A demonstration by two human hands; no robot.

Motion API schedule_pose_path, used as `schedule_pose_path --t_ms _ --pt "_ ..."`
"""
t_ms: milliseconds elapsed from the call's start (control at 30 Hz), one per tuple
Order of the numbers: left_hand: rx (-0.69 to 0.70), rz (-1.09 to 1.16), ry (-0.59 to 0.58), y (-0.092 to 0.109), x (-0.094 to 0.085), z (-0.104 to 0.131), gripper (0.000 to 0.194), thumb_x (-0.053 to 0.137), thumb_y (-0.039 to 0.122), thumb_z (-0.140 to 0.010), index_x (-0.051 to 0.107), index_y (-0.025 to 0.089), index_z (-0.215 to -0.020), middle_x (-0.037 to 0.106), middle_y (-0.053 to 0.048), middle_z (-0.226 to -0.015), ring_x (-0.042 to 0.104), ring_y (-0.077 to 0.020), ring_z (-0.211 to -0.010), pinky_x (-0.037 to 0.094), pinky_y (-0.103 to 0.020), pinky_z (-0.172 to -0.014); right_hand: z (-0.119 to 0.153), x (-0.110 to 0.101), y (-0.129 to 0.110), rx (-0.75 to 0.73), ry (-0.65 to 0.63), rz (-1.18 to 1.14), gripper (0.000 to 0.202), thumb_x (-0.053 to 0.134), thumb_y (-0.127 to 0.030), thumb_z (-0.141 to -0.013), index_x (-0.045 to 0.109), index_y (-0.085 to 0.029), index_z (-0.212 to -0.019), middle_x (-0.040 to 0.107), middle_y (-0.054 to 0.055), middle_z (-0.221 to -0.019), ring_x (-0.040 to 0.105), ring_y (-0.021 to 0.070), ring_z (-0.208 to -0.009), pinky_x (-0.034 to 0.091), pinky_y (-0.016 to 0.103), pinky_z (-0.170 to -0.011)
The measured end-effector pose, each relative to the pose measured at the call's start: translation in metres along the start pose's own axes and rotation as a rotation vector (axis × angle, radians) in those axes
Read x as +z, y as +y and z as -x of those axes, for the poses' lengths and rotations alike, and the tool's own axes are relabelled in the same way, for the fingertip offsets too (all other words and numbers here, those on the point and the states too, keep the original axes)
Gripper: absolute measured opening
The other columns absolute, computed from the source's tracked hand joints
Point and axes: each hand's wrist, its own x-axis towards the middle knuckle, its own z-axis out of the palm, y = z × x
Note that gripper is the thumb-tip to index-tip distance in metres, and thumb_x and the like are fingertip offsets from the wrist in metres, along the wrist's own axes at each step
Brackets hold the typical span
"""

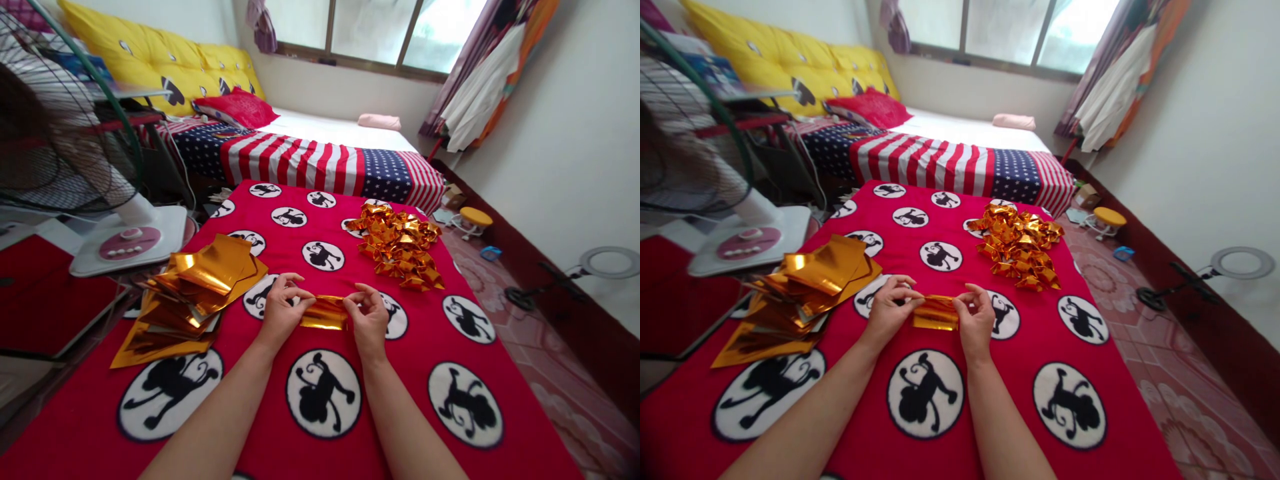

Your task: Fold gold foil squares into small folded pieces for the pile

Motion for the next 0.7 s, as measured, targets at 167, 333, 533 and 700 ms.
schedule_pose_path --t_ms 167,333,533,700 --pt "0.052 0.011 -0.116 0.010 -0.003 0.002 0.008 0.068 0.019 -0.075 0.068 0.018 -0.067 0.069 -0.007 -0.106 0.064 -0.0201 -0.096 0.049 -0.033 -0.090 -0.001 0.001 -0.001 -0.009 0.017 -0.023 0.035 0.071 -0.027 -0.075 0.057 -0.018 -0.106 0.063 -0.002 -0.072 0.057 0.0116 -0.062 0.041 0.022 -0.056" --pt "-0.084 0.181 -0.231 0.008 0.003 0.009 0.009 0.063 0.016 -0.076 0.061 0.016 -0.068 0.073 -0.007 -0.084 0.068 -0.0176 -0.077 0.052 -0.027 -0.069 -0.002 0.000 0.001 0.006 0.010 -0.091 0.036 0.071 -0.025 -0.075 0.056 -0.018 -0.107 0.063 -0.002 -0.072 0.058 0.0115 -0.062 0.043 0.022 -0.058" --pt "-0.131 0.351 -0.248 0.006 0.006 0.006 0.003 0.063 0.012 -0.073 0.063 0.015 -0.072 0.072 -0.005 -0.078 0.067 -0.0151 -0.072 0.052 -0.024 -0.068 -0.002 -0.001 0.003 0.012 0.000 -0.106 0.036 0.072 -0.025 -0.075 0.056 -0.019 -0.107 0.063 -0.002 -0.073 0.058 0.0112 -0.063 0.045 0.023 -0.059" --pt "0.024 0.210 -0.319 0.014 0.002 0.004 0.022 0.053 0.003 -0.073 0.070 0.016 -0.070 0.070 -0.005 -0.081 0.066 -0.0150 -0.078 0.050 -0.024 -0.072 -0.001 -0.001 0.001 0.014 -0.008 -0.097 0.037 0.073 -0.026 -0.074 0.056 -0.019 -0.107 0.063 -0.002 -0.072 0.058 0.0114 -0.063 0.045 0.023 -0.059"
